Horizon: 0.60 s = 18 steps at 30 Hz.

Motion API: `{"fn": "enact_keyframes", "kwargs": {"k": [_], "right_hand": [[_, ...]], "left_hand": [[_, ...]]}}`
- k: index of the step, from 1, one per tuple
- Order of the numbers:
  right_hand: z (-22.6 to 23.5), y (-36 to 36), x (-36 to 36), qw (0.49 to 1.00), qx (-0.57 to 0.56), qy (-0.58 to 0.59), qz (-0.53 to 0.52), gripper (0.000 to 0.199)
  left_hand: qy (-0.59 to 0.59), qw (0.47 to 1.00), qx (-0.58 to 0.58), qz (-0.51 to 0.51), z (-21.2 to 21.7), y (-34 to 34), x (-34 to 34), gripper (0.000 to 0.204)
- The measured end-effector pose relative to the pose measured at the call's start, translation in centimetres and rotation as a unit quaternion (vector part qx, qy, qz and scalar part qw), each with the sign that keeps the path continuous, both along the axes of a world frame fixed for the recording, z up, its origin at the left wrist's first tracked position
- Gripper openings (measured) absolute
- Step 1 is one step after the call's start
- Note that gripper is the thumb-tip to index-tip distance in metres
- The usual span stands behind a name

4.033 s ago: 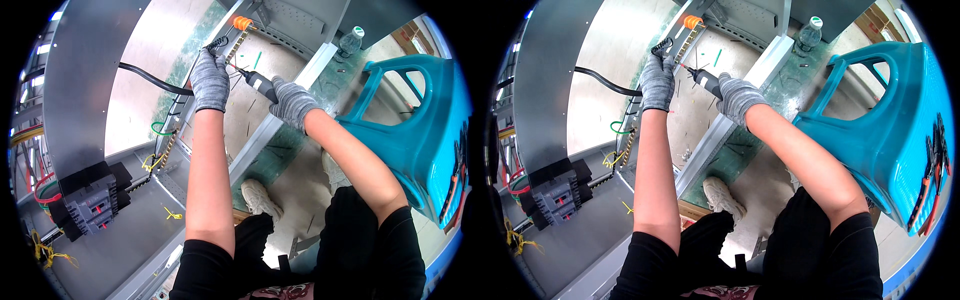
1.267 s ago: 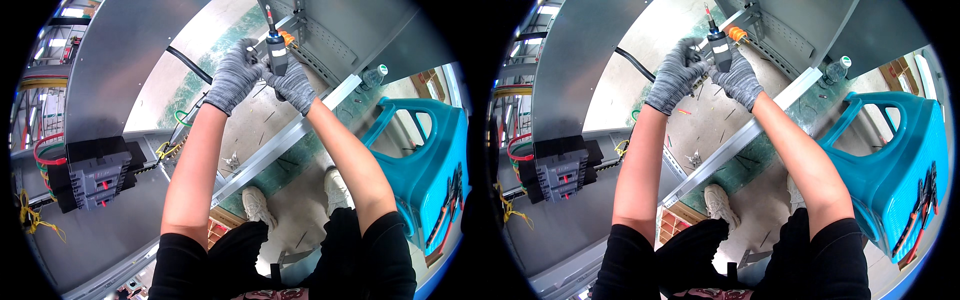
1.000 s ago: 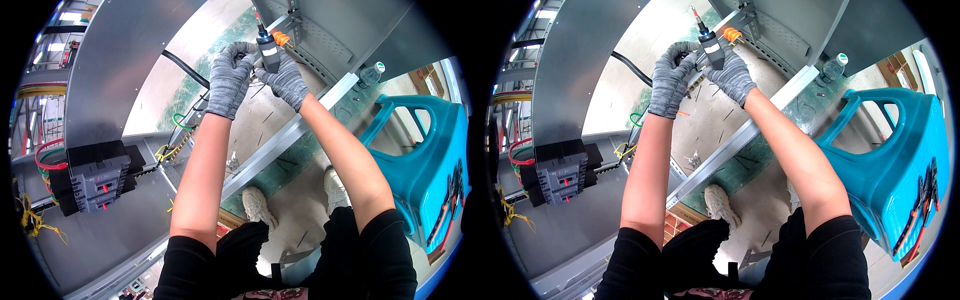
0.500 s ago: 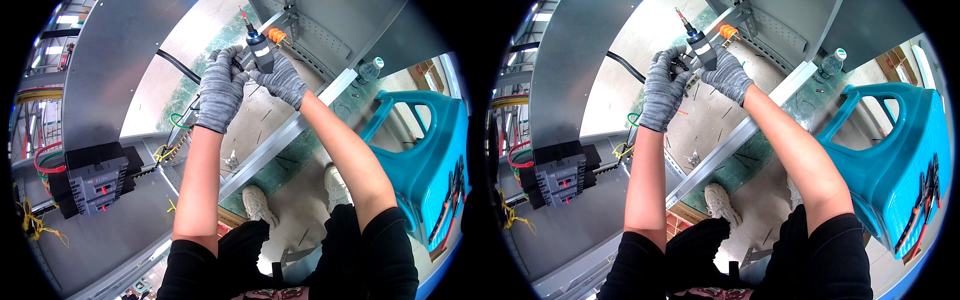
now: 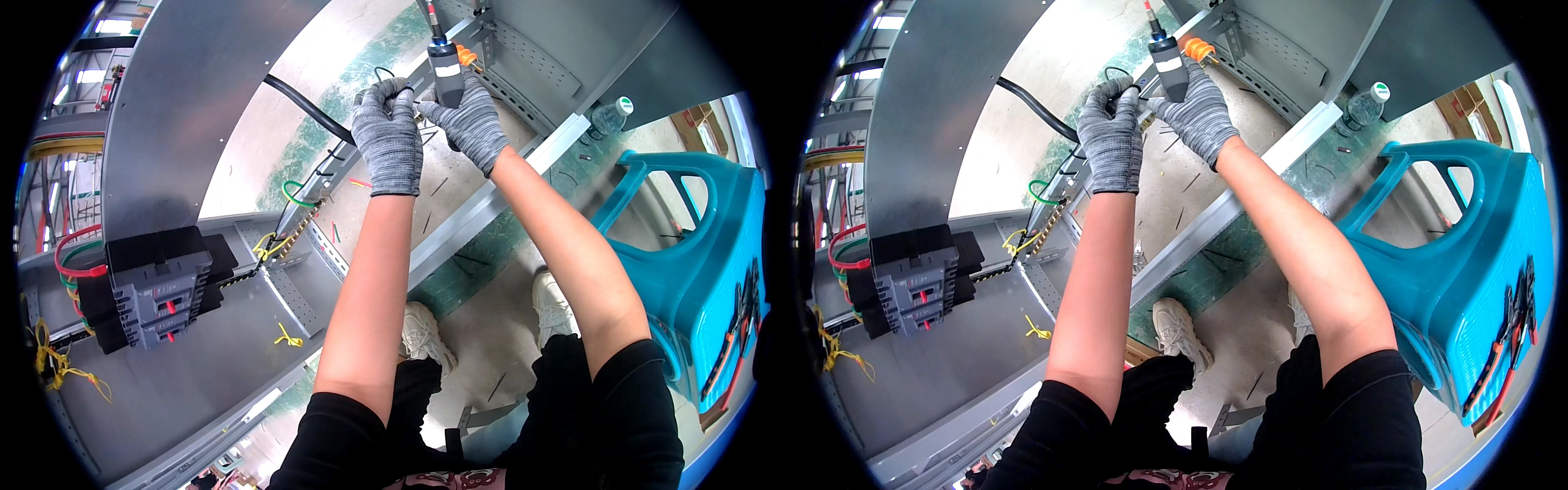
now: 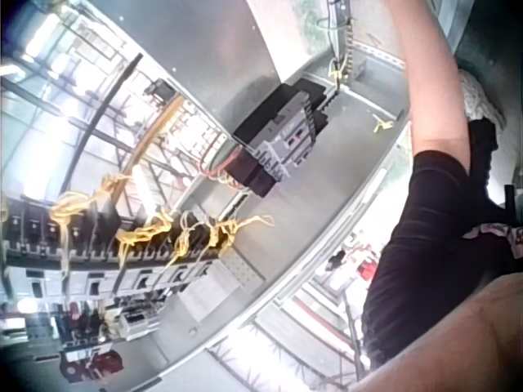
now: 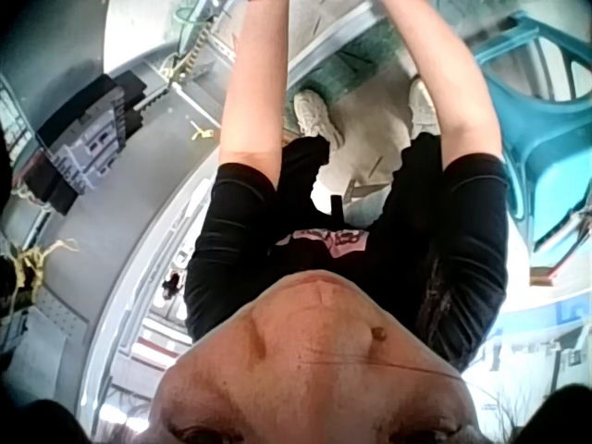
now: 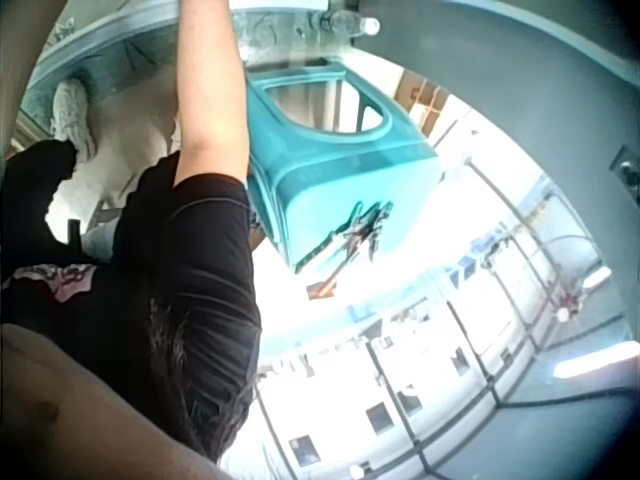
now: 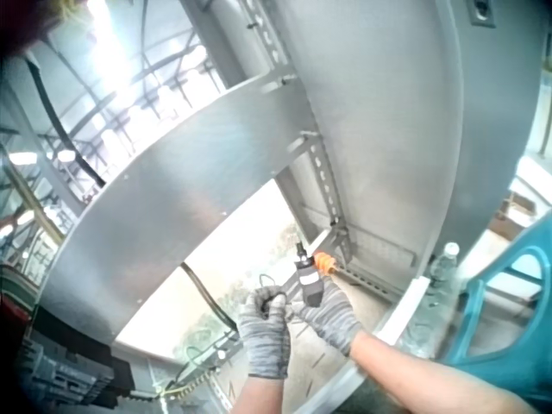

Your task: The person works inside an open electrical cabinet, stripping wire ends with pliers and securing connections with a cordless screwdriver. They handle multiple colored wires and fasten them to terminal blocks and components within the panel.

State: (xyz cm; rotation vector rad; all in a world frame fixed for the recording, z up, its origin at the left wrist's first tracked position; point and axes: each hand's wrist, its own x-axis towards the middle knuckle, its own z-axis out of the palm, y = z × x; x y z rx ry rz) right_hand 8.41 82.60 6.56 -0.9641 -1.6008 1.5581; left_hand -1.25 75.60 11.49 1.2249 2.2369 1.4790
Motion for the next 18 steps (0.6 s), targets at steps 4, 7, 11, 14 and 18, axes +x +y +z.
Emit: {"fn": "enact_keyframes", "kwargs": {"k": [4, 7, 11, 14, 18], "right_hand": [[-1.0, 0.5, 0.2, 1.000, 0.028, -0.010, -0.009, 0.061], [-2.5, 1.0, 0.0, 0.999, 0.046, 0.009, 0.001, 0.065], [-2.6, 0.6, -0.1, 0.998, 0.061, 0.030, -0.012, 0.042], [-2.4, 0.7, -0.2, 0.996, 0.081, 0.019, -0.027, 0.030], [-1.7, 0.2, 0.0, 0.998, 0.055, 0.032, -0.017, 0.031]], "left_hand": [[-0.067, 0.996, 0.041, 0.034, -1.4, 0.2, 0.3, 0.015], [-0.144, 0.986, 0.077, 0.036, -1.3, 0.4, 1.2, 0.018], [-0.176, 0.980, 0.093, 0.018, -1.4, 0.1, 1.1, 0.018], [-0.186, 0.974, 0.129, -0.002, -1.5, -0.2, 1.2, 0.018], [-0.223, 0.965, 0.140, -0.001, -0.9, -0.5, 1.3, 0.014]]}}
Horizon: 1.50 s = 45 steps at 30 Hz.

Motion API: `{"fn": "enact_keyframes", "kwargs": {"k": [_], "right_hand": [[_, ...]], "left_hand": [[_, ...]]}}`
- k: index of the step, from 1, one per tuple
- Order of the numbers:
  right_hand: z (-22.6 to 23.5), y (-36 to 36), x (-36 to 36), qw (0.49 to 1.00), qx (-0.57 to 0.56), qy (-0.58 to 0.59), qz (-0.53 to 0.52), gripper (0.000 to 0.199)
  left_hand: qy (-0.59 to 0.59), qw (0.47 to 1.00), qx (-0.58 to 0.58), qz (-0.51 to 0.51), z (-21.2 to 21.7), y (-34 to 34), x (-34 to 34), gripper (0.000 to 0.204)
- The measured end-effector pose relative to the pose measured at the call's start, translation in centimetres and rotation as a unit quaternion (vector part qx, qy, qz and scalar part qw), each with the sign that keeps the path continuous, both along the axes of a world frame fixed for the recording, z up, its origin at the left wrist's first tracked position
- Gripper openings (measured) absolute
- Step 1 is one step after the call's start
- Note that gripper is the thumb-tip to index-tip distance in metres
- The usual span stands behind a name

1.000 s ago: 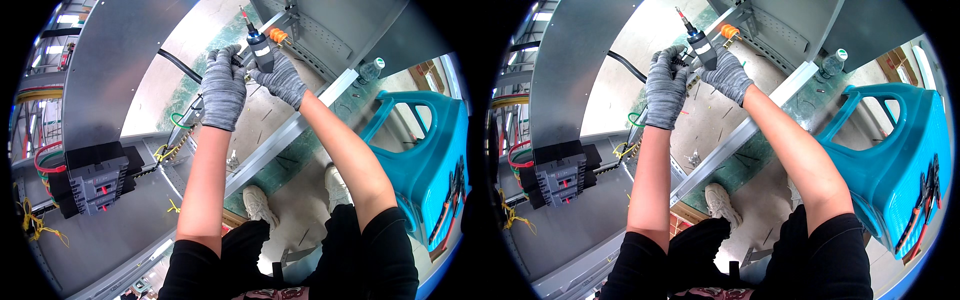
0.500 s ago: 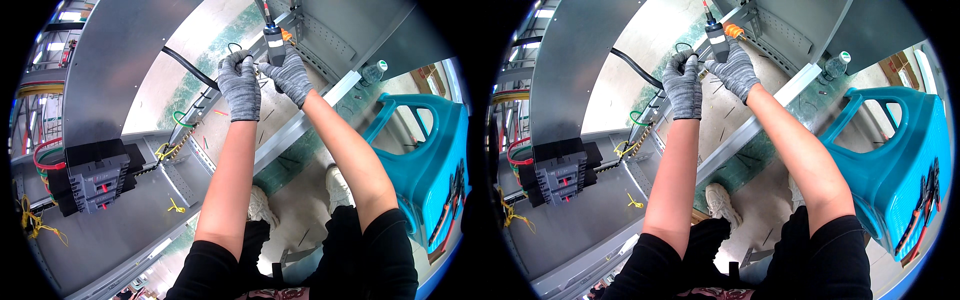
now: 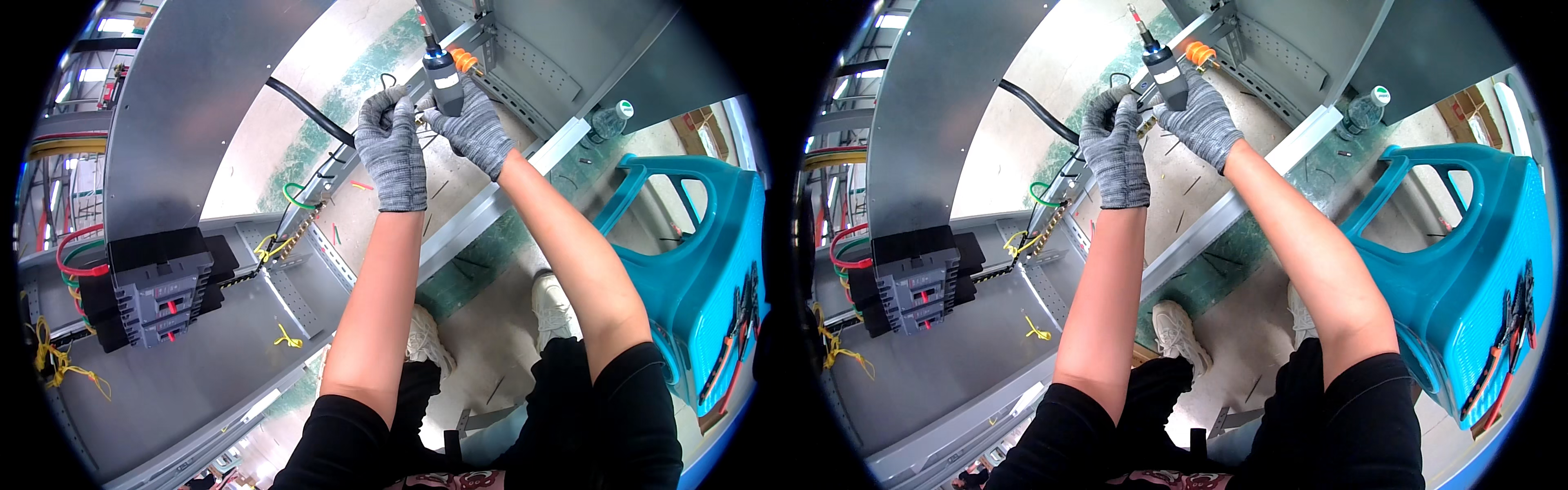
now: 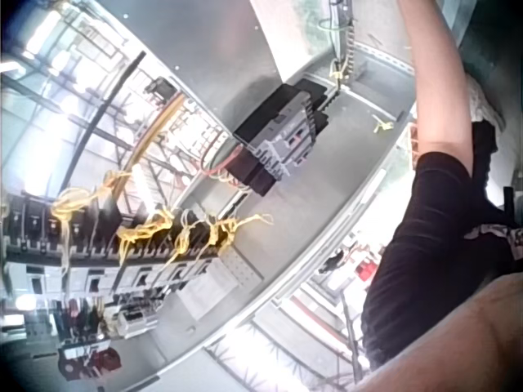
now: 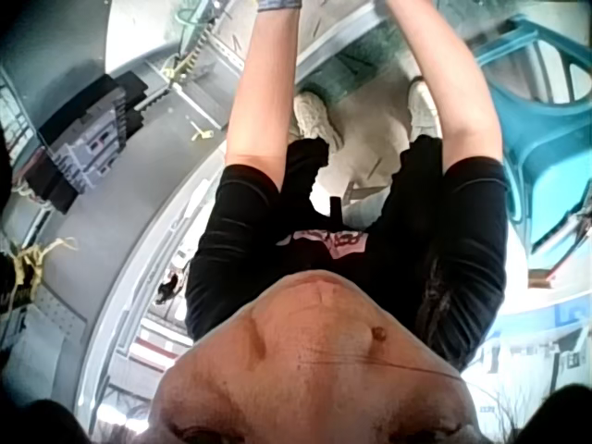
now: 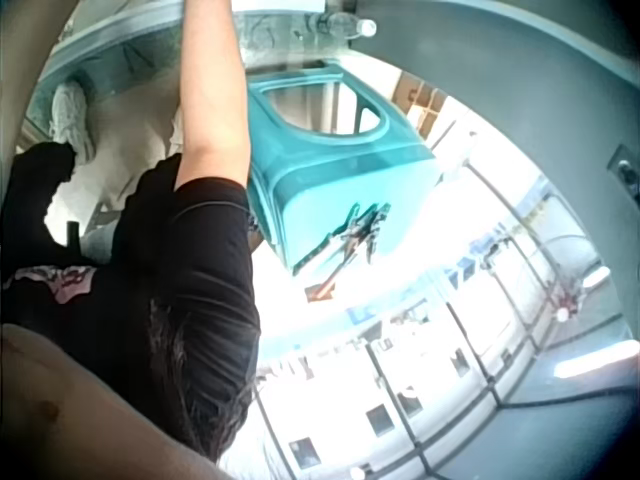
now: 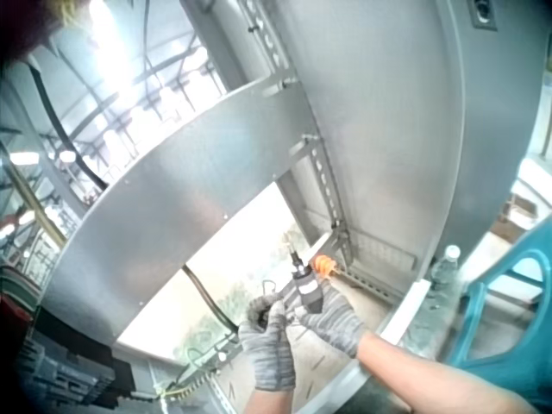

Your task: The person works inside an open electrical cabinet, stripping wire ends with pliers and securing connections with a cordless screwdriver. They handle multiple colored wires and fasten them to terminal blocks and components within the panel.

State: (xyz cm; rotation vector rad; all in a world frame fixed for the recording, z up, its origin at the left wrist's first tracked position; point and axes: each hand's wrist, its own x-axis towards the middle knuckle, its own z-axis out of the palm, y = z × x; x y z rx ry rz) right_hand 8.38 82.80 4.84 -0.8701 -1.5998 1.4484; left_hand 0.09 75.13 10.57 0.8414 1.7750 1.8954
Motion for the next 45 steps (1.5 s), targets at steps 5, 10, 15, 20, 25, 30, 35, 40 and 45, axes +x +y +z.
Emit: {"fn": "enact_keyframes", "kwargs": {"k": [5, 10, 15, 20, 25, 30, 35, 40, 45], "right_hand": [[0.1, -0.1, 0.4, 0.998, -0.026, -0.041, 0.028, 0.060], [0.1, -0.3, 1.2, 0.996, -0.047, 0.066, 0.039, 0.049], [1.1, -0.7, 2.3, 0.990, -0.112, 0.081, -0.021, 0.029], [2.1, -1.2, 1.6, 0.997, -0.070, 0.036, -0.018, 0.029], [3.0, -1.2, 1.4, 0.996, -0.082, 0.022, -0.013, 0.031], [1.7, -0.7, 0.9, 0.998, -0.057, 0.029, 0.011, 0.030], [1.5, -1.5, -0.2, 0.997, -0.071, 0.025, -0.022, 0.024], [-0.1, -0.5, 0.2, 0.995, -0.085, 0.018, -0.051, 0.020], [-1.3, -0.3, 1.6, 0.992, -0.102, 0.043, -0.065, 0.019]], "left_hand": [[-0.039, 0.998, 0.037, -0.030, 0.5, 0.5, 0.3, 0.027], [-0.081, 0.995, 0.034, -0.041, 0.8, -0.7, 0.5, 0.042], [0.040, 0.998, -0.054, -0.021, -1.3, -2.3, 1.2, 0.023], [-0.072, 0.995, -0.053, -0.036, -0.6, -0.9, 1.0, 0.018], [-0.037, 0.996, -0.043, -0.068, -0.4, 0.1, 0.3, 0.017], [0.052, 0.987, -0.139, -0.064, 0.5, 0.1, -0.2, 0.016], [0.085, 0.991, -0.078, -0.066, -0.6, -0.2, -0.9, 0.012], [-0.019, 0.997, -0.004, -0.078, -1.1, 0.2, -0.5, 0.008], [0.106, 0.983, -0.085, -0.123, -1.6, -0.5, -0.5, 0.018]]}}
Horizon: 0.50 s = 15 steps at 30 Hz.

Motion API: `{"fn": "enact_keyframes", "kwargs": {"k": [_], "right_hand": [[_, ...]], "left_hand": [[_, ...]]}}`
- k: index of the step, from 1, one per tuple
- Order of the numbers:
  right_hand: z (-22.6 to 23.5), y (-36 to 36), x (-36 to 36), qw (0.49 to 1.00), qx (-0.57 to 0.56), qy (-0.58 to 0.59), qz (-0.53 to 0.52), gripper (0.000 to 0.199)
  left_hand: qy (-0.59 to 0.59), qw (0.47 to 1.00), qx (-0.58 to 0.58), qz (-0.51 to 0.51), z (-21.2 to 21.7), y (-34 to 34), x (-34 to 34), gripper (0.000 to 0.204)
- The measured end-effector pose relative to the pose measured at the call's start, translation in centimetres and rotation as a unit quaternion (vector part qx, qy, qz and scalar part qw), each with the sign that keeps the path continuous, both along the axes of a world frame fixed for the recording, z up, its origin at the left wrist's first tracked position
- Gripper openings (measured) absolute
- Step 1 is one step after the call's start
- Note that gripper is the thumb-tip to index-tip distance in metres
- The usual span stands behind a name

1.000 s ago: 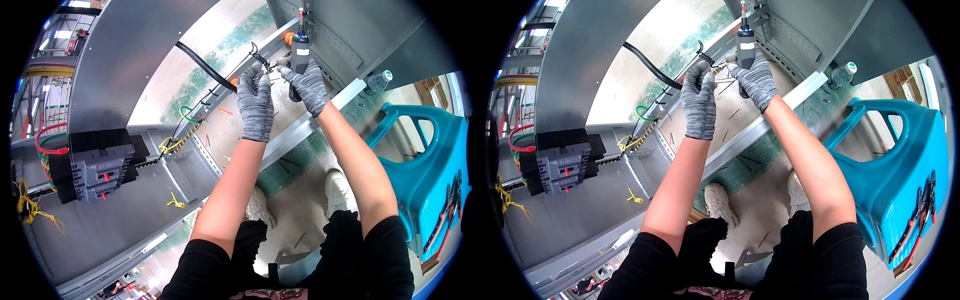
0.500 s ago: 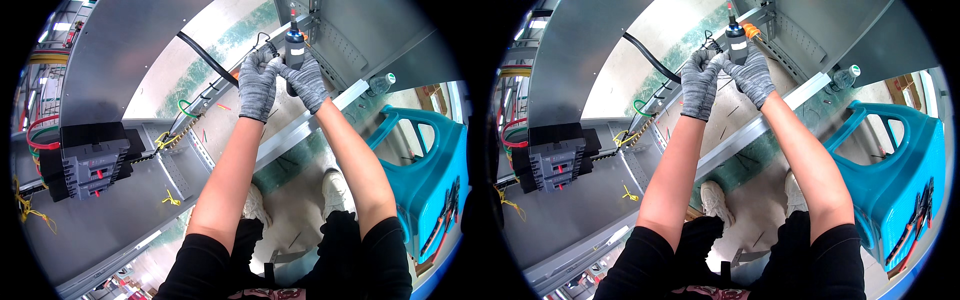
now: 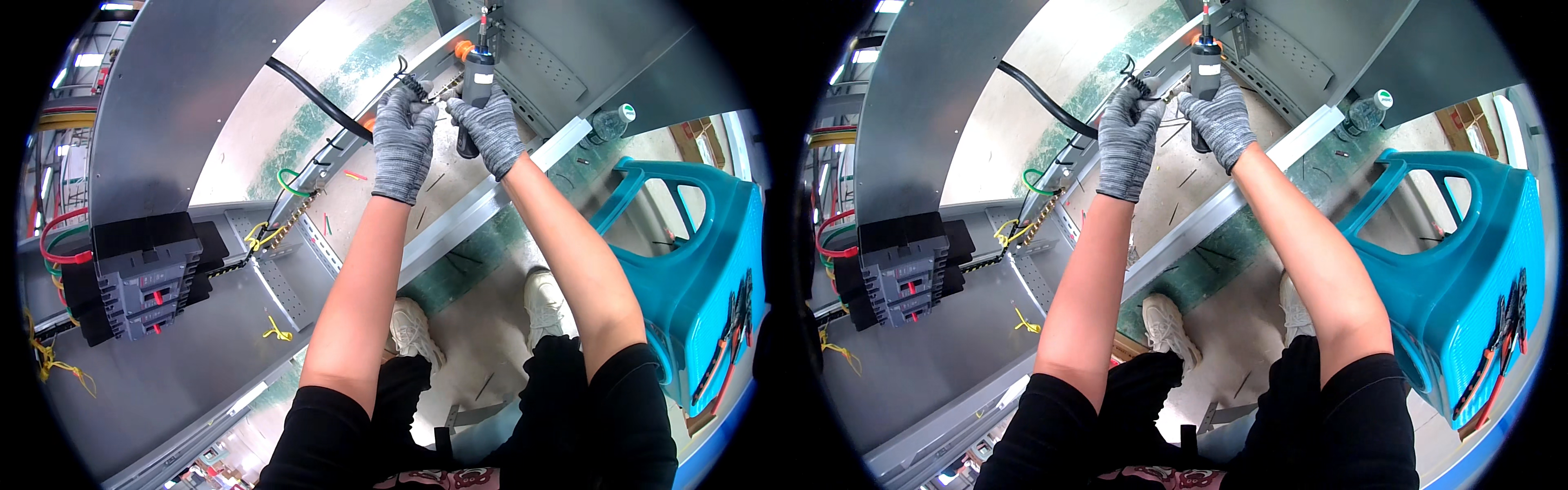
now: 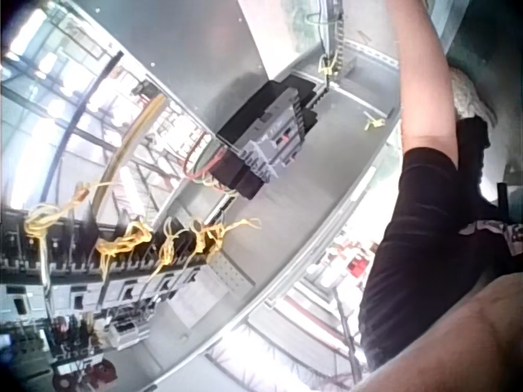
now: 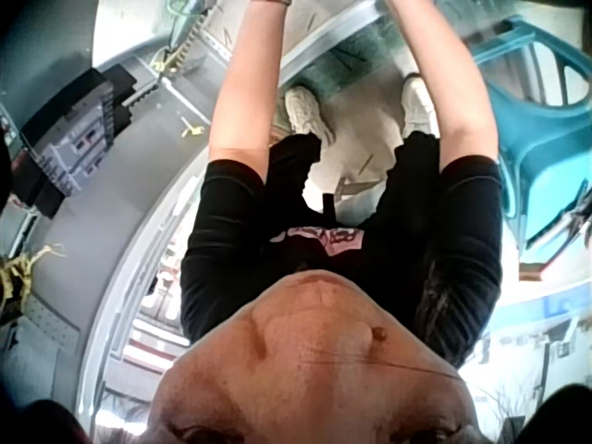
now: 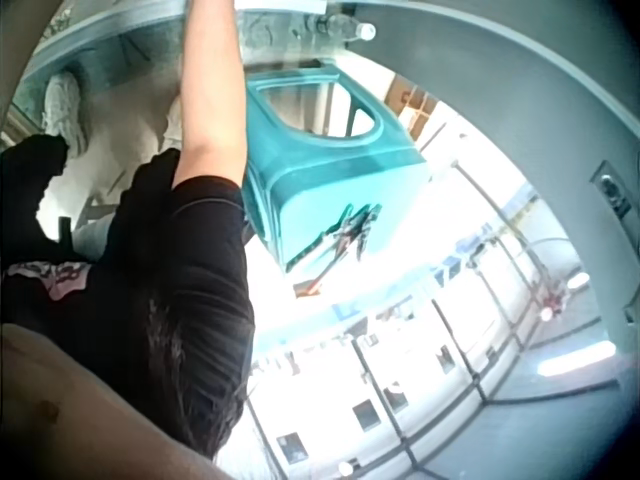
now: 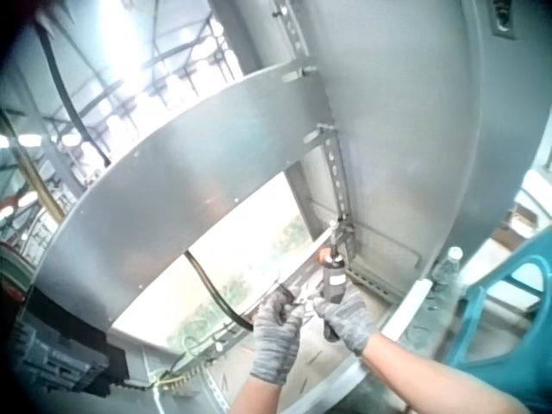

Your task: The person works inside an open electrical cabinet, stripping wire ends with pliers and securing connections with a cordless screwdriver. They handle multiple colored wires and fasten them to terminal blocks and components within the panel.

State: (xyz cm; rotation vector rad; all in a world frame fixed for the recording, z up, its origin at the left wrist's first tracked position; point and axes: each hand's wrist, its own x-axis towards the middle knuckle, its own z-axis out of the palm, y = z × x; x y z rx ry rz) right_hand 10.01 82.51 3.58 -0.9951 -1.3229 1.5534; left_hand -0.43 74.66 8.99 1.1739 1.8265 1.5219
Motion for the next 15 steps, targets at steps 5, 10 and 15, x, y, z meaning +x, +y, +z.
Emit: {"fn": "enact_keyframes", "kwargs": {"k": [5, 10, 15], "right_hand": [[2.8, -0.4, 0.6, 0.998, 0.059, 0.003, 0.031, 0.025], [5.5, -0.5, 1.0, 0.989, 0.136, -0.052, 0.041, 0.039], [6.4, 0.4, -1.1, 0.957, 0.224, -0.186, -0.015, 0.047]], "left_hand": [[0.156, 0.988, 0.001, 0.016, -2.8, 0.6, -1.7, 0.018], [0.310, 0.951, 0.012, 0.013, -2.3, 1.0, -1.1, 0.025], [0.276, 0.961, -0.011, -0.005, -2.0, 1.2, -1.2, 0.019]]}}
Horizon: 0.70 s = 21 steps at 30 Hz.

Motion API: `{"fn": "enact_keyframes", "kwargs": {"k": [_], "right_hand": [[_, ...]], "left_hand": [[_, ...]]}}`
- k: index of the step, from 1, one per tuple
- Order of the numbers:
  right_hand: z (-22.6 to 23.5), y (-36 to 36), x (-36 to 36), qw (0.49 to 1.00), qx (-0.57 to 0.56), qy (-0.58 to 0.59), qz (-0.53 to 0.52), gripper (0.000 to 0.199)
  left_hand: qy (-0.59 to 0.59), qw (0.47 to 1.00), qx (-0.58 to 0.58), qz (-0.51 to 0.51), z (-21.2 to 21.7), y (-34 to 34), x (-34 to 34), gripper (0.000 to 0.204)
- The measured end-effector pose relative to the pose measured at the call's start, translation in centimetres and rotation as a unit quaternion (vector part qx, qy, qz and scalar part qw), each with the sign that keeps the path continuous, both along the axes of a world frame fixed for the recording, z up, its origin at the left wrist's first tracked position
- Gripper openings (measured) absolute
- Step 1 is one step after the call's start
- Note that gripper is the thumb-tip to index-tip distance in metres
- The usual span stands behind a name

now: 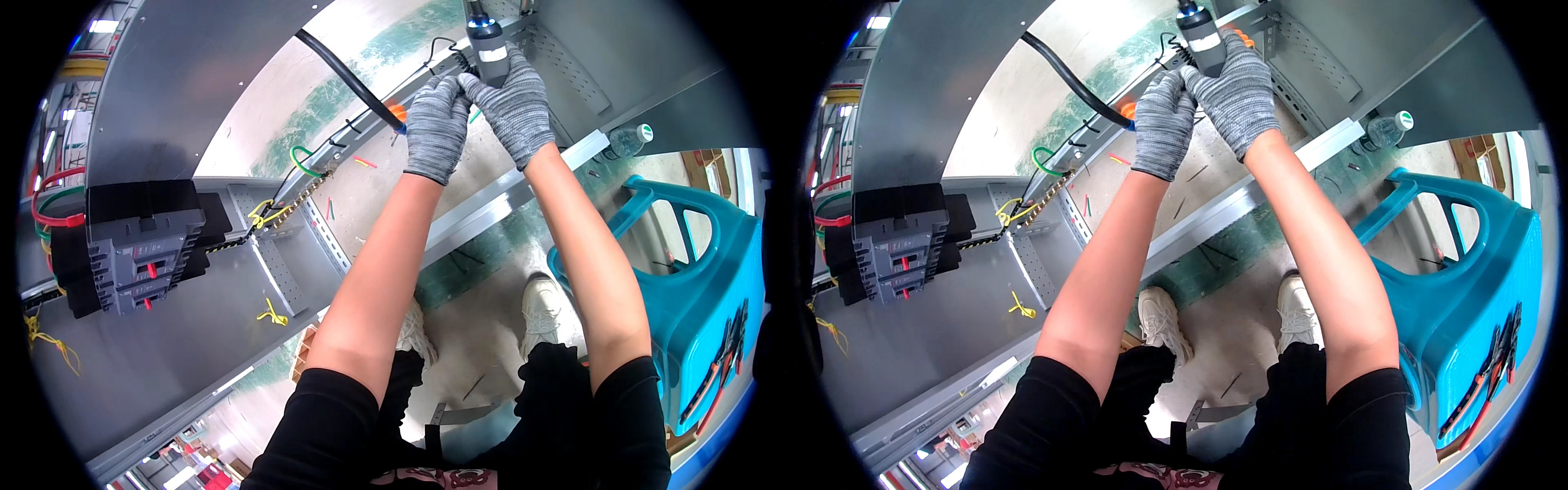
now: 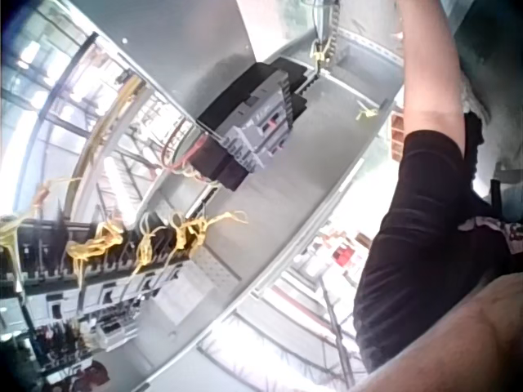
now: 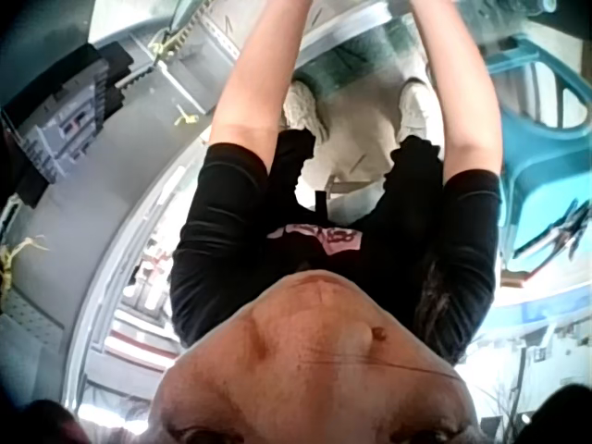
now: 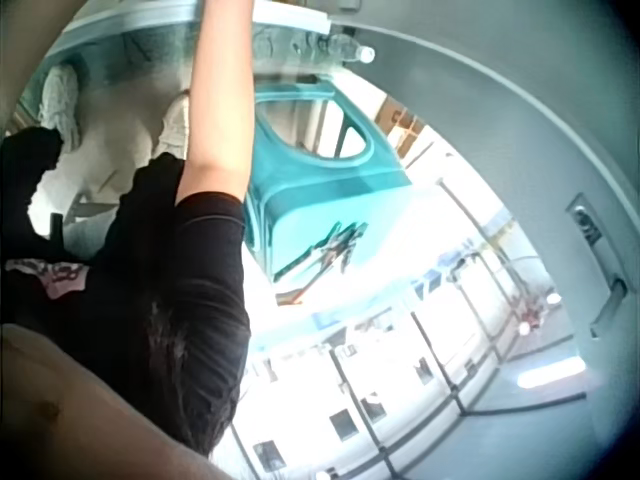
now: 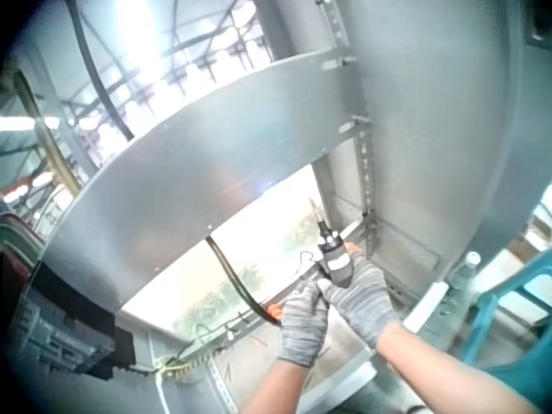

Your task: The person works inside an open electrical cabinet, stripping wire ends with pliers and securing connections with a cordless screwdriver. They handle multiple colored wires and fasten them to terminal blocks and components within the panel.

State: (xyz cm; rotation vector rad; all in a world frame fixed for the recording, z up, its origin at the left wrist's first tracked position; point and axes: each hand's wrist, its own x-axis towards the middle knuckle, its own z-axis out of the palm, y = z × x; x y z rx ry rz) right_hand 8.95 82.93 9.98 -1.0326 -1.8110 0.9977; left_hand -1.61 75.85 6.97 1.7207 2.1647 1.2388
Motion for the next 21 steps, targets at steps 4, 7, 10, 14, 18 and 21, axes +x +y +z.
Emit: {"fn": "enact_keyframes", "kwargs": {"k": [4, 7, 10, 14, 18, 21], "right_hand": [[0.6, 1.3, -0.9, 1.000, 0.011, -0.005, 0.012, 0.048], [1.5, 2.7, -1.0, 0.994, 0.042, -0.071, 0.074, 0.051], [1.7, 3.4, -0.9, 0.988, -0.024, -0.058, 0.138, 0.048], [1.0, 3.9, -0.1, 0.988, -0.046, -0.021, 0.144, 0.045], [1.0, 3.9, 0.1, 0.989, -0.059, -0.024, 0.136, 0.045], [0.8, 4.3, 0.3, 0.987, -0.037, -0.035, 0.151, 0.049]], "left_hand": [[0.010, 0.999, 0.029, 0.034, -0.5, 0.4, 0.5, 0.014], [-0.045, 0.996, 0.029, 0.068, -0.6, 0.5, 0.6, 0.014], [-0.010, 0.997, 0.066, 0.044, -1.0, 1.1, 0.2, 0.015], [-0.046, 0.997, 0.058, 0.031, -0.8, 1.0, 0.4, 0.016], [-0.053, 0.996, 0.048, 0.051, -1.0, 1.0, 0.2, 0.017], [-0.098, 0.994, 0.017, 0.045, -1.2, 1.3, 0.1, 0.019]]}}
